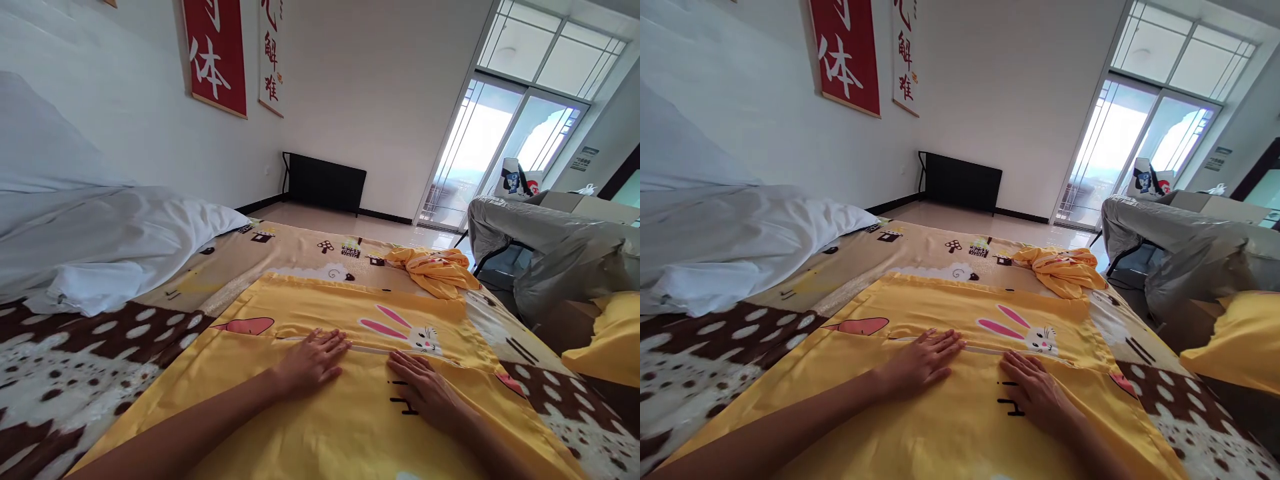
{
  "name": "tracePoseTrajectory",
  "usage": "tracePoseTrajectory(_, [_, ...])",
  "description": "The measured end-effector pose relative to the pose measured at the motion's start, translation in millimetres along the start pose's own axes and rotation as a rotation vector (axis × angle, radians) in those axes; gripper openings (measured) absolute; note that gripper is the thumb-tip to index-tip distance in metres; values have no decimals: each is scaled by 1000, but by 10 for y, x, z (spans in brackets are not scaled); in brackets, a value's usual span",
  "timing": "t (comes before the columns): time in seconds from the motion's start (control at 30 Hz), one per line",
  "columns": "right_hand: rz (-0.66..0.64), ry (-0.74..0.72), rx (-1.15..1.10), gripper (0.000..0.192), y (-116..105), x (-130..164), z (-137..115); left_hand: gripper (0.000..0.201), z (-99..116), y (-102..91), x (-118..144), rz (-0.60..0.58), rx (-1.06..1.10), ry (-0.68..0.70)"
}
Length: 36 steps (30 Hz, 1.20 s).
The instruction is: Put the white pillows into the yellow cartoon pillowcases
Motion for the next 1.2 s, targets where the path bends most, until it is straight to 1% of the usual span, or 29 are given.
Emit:
tracePoseTrajectory(0.1, [69, 117, 10, 51, 17, 209, 437, 58, -387, -4, 192, 15, 57, -76])
tracePoseTrajectory(0.2, [161, 268, 44, 50, 44, 567, 930, 58, -873, 32, 465, 52, 114, -243])
tracePoseTrajectory(0.27, [221, 351, 82, 50, 53, 808, 1243, 60, -1148, 37, 627, 68, 130, -363])
tracePoseTrajectory(0.33, [284, 429, 135, 50, 32, 961, 1483, 61, -1294, -4, 708, 66, 114, -437])
tracePoseTrajectory(0.4, [348, 490, 190, 50, -35, 948, 1568, 59, -1276, -82, 669, 42, 86, -443])
tracePoseTrajectory(0.43, [372, 501, 203, 50, -81, 860, 1530, 57, -1210, -127, 600, 27, 68, -424])
tracePoseTrajectory(0.47, [385, 490, 202, 50, -130, 713, 1434, 55, -1114, -169, 499, 12, 50, -393])
tracePoseTrajectory(0.5, [381, 457, 182, 50, -174, 510, 1286, 54, -993, -205, 368, -1, 33, -346])
tracePoseTrajectory(0.53, [353, 397, 146, 50, -205, 257, 1091, 52, -859, -231, 211, -8, 21, -294])
tracePoseTrajectory(0.6, [280, 249, 79, 49, -232, -329, 619, 51, -604, -243, -156, -6, 20, -194])
tracePoseTrajectory(0.67, [211, 141, 15, 48, -206, -917, 178, 52, -458, -196, -542, -7, 46, -168])
tracePoseTrajectory(0.7, [176, 117, -17, 47, -175, -1179, 16, 52, -440, -161, -717, -6, 55, -174])
tracePoseTrajectory(0.73, [156, 112, -48, 47, -146, -1404, -91, 53, -467, -127, -862, -2, 62, -192])
tracePoseTrajectory(0.77, [145, 113, -67, 48, -123, -1582, -140, 54, -539, -99, -968, 9, 67, -215])
tracePoseTrajectory(0.8, [131, 113, -76, 48, -106, -1711, -128, 54, -655, -82, -1026, 23, 73, -244])
tracePoseTrajectory(0.83, [117, 112, -74, 49, -102, -1785, -55, 55, -814, -76, -1031, 40, 80, -278])
tracePoseTrajectory(0.87, [101, 121, -63, 50, -111, -1804, 82, 55, -1008, -81, -985, 57, 87, -317])
tracePoseTrajectory(0.9, [84, 152, -46, 50, -134, -1769, 286, 56, -1232, -94, -894, 71, 94, -362])
tracePoseTrajectory(0.93, [70, 195, -29, 51, -168, -1683, 541, 57, -1472, -113, -766, 84, 99, -415])
tracePoseTrajectory(0.97, [60, 286, -15, 52, -208, -1548, 852, 58, -1718, -131, -614, 96, 103, -475])
tracePoseTrajectory(1.0, [56, 398, -3, 53, -248, -1373, 1190, 59, -1957, -145, -451, 104, 106, -547])
tracePoseTrajectory(1.07, [73, 550, 4, 57, -313, -976, 1821, 60, -2345, -145, -161, 111, 107, -657])
tracePoseTrajectory(1.1, [81, 658, 29, 58, -331, -768, 2108, 60, -2484, -133, -51, 112, 98, -702])
tracePoseTrajectory(1.13, [91, 732, 74, 59, -344, -586, 2335, 60, -2583, -115, 29, 112, 81, -742])
tracePoseTrajectory(1.17, [95, 796, 131, 59, -356, -436, 2506, 59, -2646, -97, 79, 112, 60, -775])
tracePoseTrajectory(1.2, [88, 851, 183, 59, -366, -325, 2619, 59, -2679, -85, 104, 113, 38, -800])
Point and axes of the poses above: each hand's wrist, its own x-axis away from the middle knuckle, its own y-axis out of the palm, z = x × y, the point moved 5 cm from there along -x, towards the middle knuckle, and after that the axes turned 9 degrees about -z, right-handed, at the moved point
